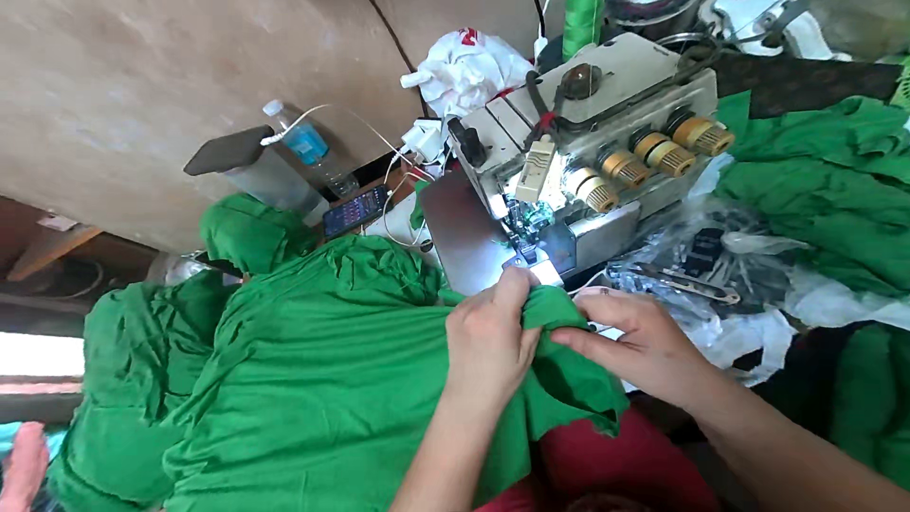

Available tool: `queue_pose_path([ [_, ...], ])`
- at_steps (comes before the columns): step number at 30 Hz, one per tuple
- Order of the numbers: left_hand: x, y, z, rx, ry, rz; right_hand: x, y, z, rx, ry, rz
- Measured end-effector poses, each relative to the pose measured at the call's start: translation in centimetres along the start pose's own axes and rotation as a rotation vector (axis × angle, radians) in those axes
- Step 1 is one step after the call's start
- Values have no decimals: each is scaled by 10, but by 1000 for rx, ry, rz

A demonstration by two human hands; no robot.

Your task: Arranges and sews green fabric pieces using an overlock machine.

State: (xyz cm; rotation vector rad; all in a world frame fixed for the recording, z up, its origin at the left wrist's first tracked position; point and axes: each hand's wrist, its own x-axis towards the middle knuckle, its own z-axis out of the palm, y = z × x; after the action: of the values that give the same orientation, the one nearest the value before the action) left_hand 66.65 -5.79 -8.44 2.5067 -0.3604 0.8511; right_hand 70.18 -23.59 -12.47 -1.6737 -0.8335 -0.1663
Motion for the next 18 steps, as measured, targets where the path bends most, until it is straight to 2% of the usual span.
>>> queue_pose_path([
  [3, 0, -6, -6, 105, 31, 59, 4, 10, -6, 111, -56, 46],
  [6, -1, -6, -4, 165, -22, 41, 1, 21, -16, 198, -122, 125],
  [12, 12, -9, -3, 285, -217, -151, -2, 36, -32, 159, -159, 228],
  [15, 31, -11, -9, 298, -341, -274, 8, 40, -36, 89, -108, 215],
  [18, 53, -27, -3, 311, -388, -343, 23, 44, -31, -21, -29, 198],
])
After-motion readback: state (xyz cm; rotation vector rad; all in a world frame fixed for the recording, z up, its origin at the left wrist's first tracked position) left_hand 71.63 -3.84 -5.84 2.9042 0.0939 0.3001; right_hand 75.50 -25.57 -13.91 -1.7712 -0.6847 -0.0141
